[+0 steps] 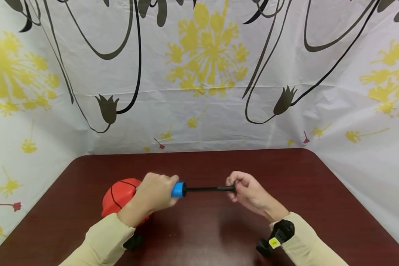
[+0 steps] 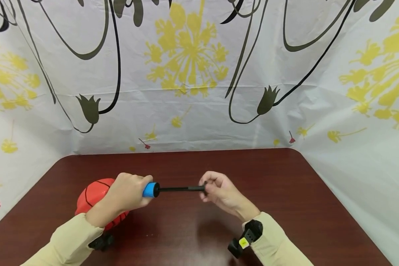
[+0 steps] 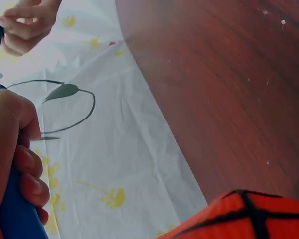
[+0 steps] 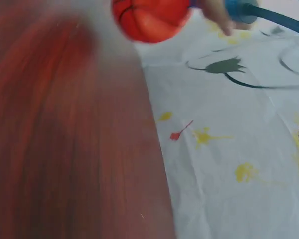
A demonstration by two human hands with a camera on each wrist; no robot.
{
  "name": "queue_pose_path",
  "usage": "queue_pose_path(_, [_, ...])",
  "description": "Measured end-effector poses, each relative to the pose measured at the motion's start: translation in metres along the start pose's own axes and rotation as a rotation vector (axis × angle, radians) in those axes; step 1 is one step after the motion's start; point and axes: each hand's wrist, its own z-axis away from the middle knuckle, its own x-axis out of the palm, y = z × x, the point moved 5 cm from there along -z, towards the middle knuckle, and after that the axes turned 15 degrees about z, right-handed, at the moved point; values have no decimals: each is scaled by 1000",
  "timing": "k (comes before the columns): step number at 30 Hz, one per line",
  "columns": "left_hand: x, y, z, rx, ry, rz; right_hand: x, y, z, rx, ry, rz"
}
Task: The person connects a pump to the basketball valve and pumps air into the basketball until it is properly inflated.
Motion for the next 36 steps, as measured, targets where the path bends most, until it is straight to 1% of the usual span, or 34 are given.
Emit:
queue_pose_path(2, [1,5,-4,9,-9,9,4,8,-8,0,8,97])
queue_pose_path(4, [2,11,-8,27,-10,23,12,15,-18,10,-10,194])
queue_pose_path(5, [2,14,-9,36,-6,28,15,17,-23,14,-17,224])
queue_pose_path(7, [2,17,-11,46,2,28,20,21,-29,28,-25,255])
queue_pose_path(9, [2,19,-11,57,3,34,23,21,-29,66,-30,255])
queue_pose_path(11, [2,19,-8,65,-2,47,22,19,-25,94,-27,211])
queue_pose_path(13, [0,18,-5,70,5,62,20,14,-19,96,-35,115])
queue_pose_path(14, [-2,17,-3,69,12,64,18,10,-15,86,-38,58])
queue_pose_path(17, [-10,10,4,48,50,44,12,-1,-5,21,-65,-127])
queue_pose_path(18, [-12,7,6,43,57,36,9,-3,-2,8,-76,-172])
queue_pose_path(20, [-14,5,8,35,62,20,7,-4,2,-15,-87,-217])
queue_pose_path(22, [-13,5,7,30,52,14,8,-1,1,-26,-86,-216])
queue_pose_path(24, [-10,8,3,32,31,23,14,5,-3,-35,-79,-200])
queue_pose_path(26, [-9,14,-3,36,16,43,21,11,-11,-47,-61,-160])
queue_pose_path(29, [-8,23,-12,56,9,66,31,17,-22,-19,-29,-101])
queue_pose_path(31, [-8,26,-15,60,8,57,33,18,-25,13,5,-8])
queue_pose_path(33, [-7,26,-15,64,-6,55,32,17,-25,66,22,61])
queue_pose_path(36, [-6,23,-10,67,-27,79,28,10,-20,127,3,103])
